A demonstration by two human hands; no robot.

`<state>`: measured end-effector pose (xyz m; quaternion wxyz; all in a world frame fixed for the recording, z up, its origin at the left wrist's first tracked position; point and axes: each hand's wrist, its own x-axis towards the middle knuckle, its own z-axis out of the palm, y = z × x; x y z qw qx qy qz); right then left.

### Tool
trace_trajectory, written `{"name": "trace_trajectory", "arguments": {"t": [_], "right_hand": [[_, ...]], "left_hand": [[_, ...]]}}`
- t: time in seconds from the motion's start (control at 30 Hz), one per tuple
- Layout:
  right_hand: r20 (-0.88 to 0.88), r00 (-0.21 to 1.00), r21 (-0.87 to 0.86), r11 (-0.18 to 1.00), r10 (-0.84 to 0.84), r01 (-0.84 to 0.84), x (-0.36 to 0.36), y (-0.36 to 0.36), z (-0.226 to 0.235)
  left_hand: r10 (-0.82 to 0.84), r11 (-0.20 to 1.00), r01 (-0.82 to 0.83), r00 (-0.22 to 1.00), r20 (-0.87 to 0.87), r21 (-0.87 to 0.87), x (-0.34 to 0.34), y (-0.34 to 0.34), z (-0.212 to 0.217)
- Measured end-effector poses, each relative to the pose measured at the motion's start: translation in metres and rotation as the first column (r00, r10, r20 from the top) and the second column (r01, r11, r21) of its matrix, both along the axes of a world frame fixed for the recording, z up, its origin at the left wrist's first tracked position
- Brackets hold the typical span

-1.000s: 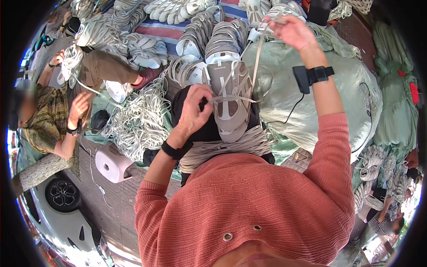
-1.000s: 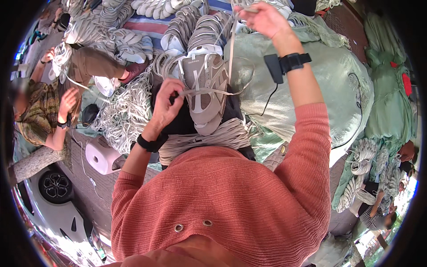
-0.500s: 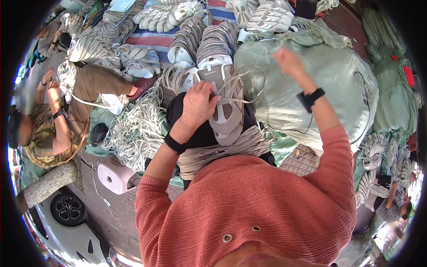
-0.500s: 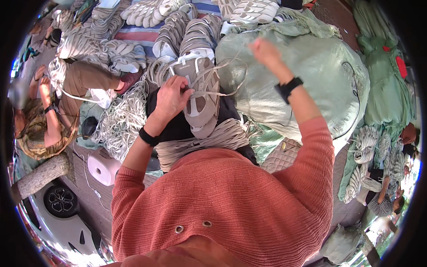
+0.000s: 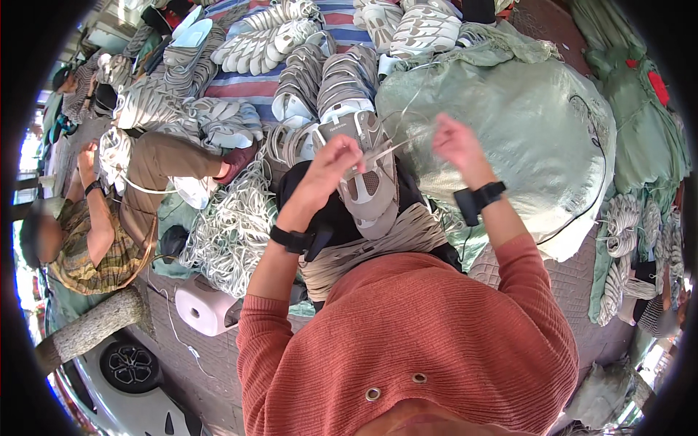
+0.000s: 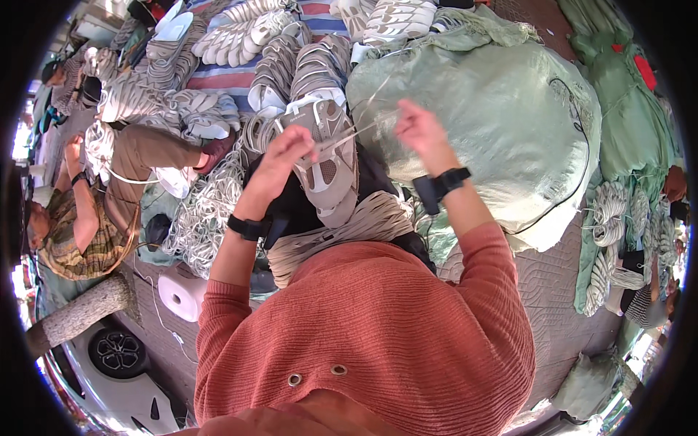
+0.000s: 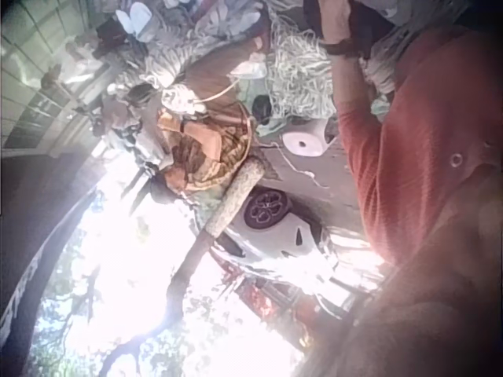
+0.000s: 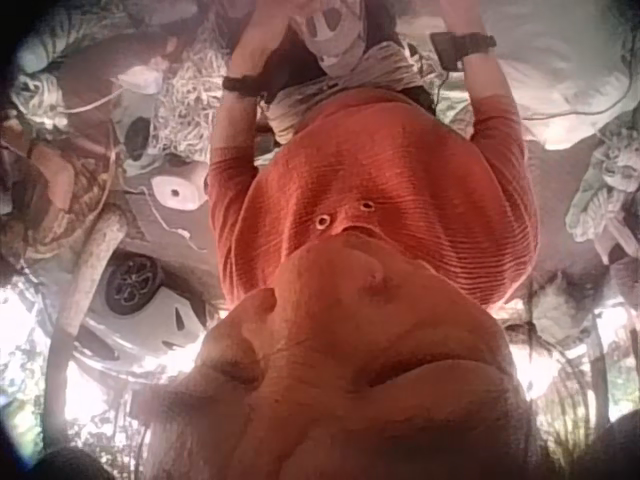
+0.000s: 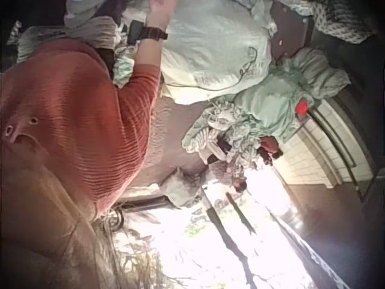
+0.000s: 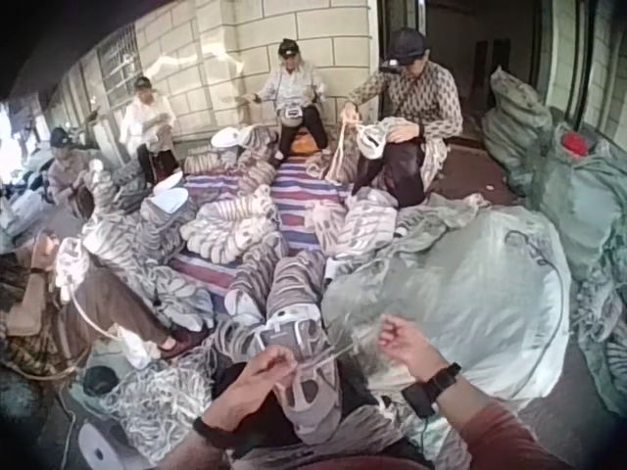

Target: The person sits on the ground and laces a beige sneaker by hand. They thread the laces through the eyelets, pull them tight, and tie a knot. The person is surrounded by piles of similar shoes and loose laces.

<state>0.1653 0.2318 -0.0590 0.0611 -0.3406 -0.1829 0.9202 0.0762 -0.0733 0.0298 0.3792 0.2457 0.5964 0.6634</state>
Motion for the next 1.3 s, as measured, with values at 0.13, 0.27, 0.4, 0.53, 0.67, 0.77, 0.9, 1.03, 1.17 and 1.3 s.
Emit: {"name": "trace_trajectory", "arguments": {"t": [0.13,0.27,0.4,0.53,0.67,0.77,0.9,1.03,1.17,1.3], "right_hand": [[-0.313,0.944,0.354,0.910,-0.100,0.214,0.076,0.081,0.084],[-0.500,0.854,0.442,0.805,-0.144,0.395,0.252,0.244,0.080],[-0.334,0.773,0.279,0.727,-0.539,0.627,0.379,0.275,0.068],[-0.282,0.795,0.297,0.739,-0.537,0.604,0.502,0.323,0.060],[0.114,0.371,0.403,0.384,-0.922,0.831,0.548,0.258,-0.003],[0.097,0.331,0.460,0.337,-0.939,0.821,0.516,0.258,-0.009],[-0.023,0.634,0.677,0.454,-0.773,0.579,0.394,0.231,-0.008],[-0.214,0.976,0.887,0.410,-0.037,0.211,0.179,0.106,0.028],[0.026,0.894,0.862,0.443,0.448,-0.247,0.040,-0.051,0.052],[0.149,0.788,0.926,0.195,0.597,-0.323,0.012,-0.096,0.031]], "left_hand": [[0.121,0.853,-0.319,0.892,0.436,0.414,-0.024,-0.079,0.024],[0.319,0.700,-0.563,0.798,0.512,0.441,-0.047,-0.187,0.065],[0.607,0.466,-0.796,0.605,0.515,0.385,-0.041,-0.322,0.054],[0.889,0.379,-0.925,0.369,0.271,0.017,-0.007,-0.477,-0.014],[0.871,0.227,-0.799,0.423,-0.251,-0.557,0.016,-0.436,-0.005],[0.384,0.019,-0.312,0.879,-0.281,-0.950,0.008,-0.426,0.008],[-0.185,0.504,-0.662,0.544,-0.818,-0.554,-0.033,-0.302,0.000],[-0.033,0.806,-0.468,0.576,-0.817,-0.362,-0.027,-0.101,0.013],[-0.155,0.906,-0.303,0.416,-0.896,-0.297,-0.016,0.005,0.007],[-0.367,0.833,-0.312,0.306,-0.878,-0.457,-0.007,0.035,0.005]]}}
